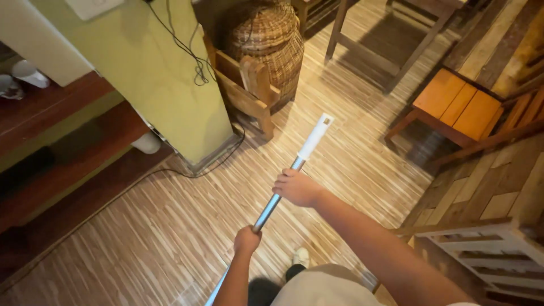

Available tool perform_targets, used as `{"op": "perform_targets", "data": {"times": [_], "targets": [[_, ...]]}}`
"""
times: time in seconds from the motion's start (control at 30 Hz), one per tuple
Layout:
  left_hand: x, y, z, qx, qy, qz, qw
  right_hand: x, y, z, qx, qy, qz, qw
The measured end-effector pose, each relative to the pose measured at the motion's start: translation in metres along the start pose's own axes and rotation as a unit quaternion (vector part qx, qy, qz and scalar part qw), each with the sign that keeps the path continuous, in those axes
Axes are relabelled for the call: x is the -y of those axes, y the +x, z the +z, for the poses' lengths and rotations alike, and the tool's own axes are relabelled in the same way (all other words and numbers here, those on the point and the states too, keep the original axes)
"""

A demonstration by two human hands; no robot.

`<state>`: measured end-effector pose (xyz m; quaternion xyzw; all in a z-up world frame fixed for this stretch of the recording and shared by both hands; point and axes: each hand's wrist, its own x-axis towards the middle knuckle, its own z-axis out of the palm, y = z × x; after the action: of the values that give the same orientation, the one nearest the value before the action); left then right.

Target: Mopping the wooden-style tiled floor in a restaurant area.

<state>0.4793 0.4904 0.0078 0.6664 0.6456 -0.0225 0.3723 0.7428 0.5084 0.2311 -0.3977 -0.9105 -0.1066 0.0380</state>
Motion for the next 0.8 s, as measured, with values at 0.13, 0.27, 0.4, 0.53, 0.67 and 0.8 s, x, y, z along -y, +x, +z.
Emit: {"op": "perform_targets", "data": {"times": [0.13,0.27,0.4,0.53,0.67,0.8], "targets": [[-0.055,0.015,-0.002,-0.008,-0.037,-0.009,0.999,-0.054,-0.013,0.000,0.013,-0.035,0.019,0.999],[-0.113,0.033,-0.015,0.037,-0.051,0.062,0.996,-0.102,-0.026,-0.009,0.038,-0.084,0.116,0.989],[-0.167,0.064,-0.017,0.054,-0.061,0.057,0.995,-0.160,-0.043,-0.020,-0.095,-0.037,0.159,0.982],[-0.207,0.137,0.005,0.068,-0.052,0.098,0.991,-0.235,-0.052,0.017,-0.055,-0.014,0.162,0.985],[-0.267,0.219,0.005,0.100,-0.040,0.144,0.984,-0.328,-0.044,0.046,-0.005,-0.012,0.215,0.976],[-0.316,0.301,-0.011,0.165,-0.056,0.153,0.973,-0.421,-0.022,0.055,0.001,0.035,0.210,0.977]]}}
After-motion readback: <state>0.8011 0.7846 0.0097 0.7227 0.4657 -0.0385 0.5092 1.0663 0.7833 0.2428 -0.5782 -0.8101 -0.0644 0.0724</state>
